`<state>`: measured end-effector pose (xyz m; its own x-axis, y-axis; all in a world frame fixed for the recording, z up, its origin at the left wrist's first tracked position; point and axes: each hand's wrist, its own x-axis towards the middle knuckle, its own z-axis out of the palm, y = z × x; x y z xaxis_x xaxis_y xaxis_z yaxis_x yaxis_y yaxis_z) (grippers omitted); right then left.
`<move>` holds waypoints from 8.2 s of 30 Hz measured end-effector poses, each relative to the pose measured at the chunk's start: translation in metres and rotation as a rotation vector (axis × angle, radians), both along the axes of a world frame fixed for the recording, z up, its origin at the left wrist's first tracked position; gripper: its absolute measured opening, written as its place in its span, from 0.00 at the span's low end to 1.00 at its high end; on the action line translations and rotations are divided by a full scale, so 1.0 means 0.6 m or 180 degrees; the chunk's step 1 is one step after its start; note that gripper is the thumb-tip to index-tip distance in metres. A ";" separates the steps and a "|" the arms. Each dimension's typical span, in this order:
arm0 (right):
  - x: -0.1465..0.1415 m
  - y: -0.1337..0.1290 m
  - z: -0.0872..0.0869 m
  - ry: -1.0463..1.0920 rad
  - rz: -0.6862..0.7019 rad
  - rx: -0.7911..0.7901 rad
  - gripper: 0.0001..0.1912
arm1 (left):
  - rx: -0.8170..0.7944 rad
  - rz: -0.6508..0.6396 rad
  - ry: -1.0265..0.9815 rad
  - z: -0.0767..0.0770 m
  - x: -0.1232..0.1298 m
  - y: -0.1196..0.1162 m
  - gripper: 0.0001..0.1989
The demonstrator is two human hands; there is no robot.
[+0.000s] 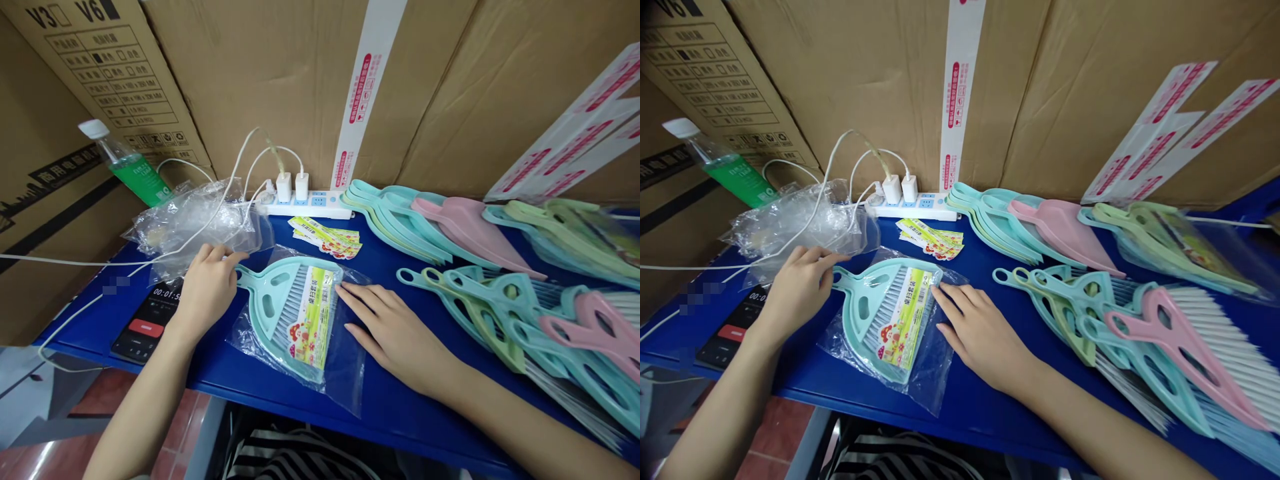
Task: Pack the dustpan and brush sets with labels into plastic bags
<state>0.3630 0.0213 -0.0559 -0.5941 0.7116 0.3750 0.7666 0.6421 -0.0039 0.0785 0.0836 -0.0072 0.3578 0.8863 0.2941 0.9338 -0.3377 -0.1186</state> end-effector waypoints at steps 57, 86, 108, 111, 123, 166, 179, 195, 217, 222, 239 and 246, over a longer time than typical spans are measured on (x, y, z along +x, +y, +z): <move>0.026 -0.037 0.042 0.0094 -0.0432 -0.0415 0.19 | -0.1497 -0.2442 -0.0979 -0.002 0.045 -0.043 0.11; 0.004 -0.031 0.045 0.0427 0.0233 0.0035 0.19 | 0.0264 -0.2808 0.0248 -0.014 0.063 -0.051 0.17; 0.018 -0.025 0.040 0.0232 0.0063 -0.0221 0.06 | 0.0343 -0.2794 0.0108 -0.027 0.062 -0.051 0.12; 0.012 -0.024 0.034 0.0281 -0.0006 -0.0202 0.09 | 0.0513 -0.2819 0.0109 -0.031 0.067 -0.053 0.11; 0.001 -0.024 0.024 0.0025 -0.0154 0.0391 0.18 | 0.0606 -0.2824 0.0034 -0.031 0.071 -0.056 0.11; 0.034 -0.028 0.048 -0.0250 0.0323 -0.0309 0.10 | -0.0238 -0.2682 -0.0060 -0.032 0.064 -0.049 0.13; 0.049 -0.029 0.056 -0.0086 0.0439 -0.0650 0.09 | -0.0468 -0.2703 -0.0213 -0.011 0.060 -0.045 0.16; 0.045 -0.031 0.059 -0.0197 0.0075 -0.0193 0.06 | -0.0380 -0.2728 -0.0161 -0.016 0.057 -0.048 0.12; 0.030 -0.029 0.043 -0.0433 0.0090 0.0179 0.14 | -0.0298 -0.2805 -0.0117 -0.013 0.060 -0.047 0.15; 0.022 -0.031 0.042 -0.0379 -0.0003 0.0251 0.13 | -0.0278 -0.2818 -0.0117 -0.013 0.060 -0.047 0.16; 0.013 -0.029 0.042 -0.0418 0.0036 0.0654 0.17 | -0.0318 -0.2755 -0.0162 -0.014 0.061 -0.048 0.13; 0.022 -0.031 0.046 -0.0383 0.0161 0.0447 0.17 | -0.0377 -0.2750 -0.0125 -0.015 0.058 -0.047 0.15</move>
<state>0.3765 0.0026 -0.0282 -0.6745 0.6253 0.3926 0.7228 0.6677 0.1783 0.1131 0.0555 -0.0164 0.9103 0.3349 0.2434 0.3479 -0.9375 -0.0111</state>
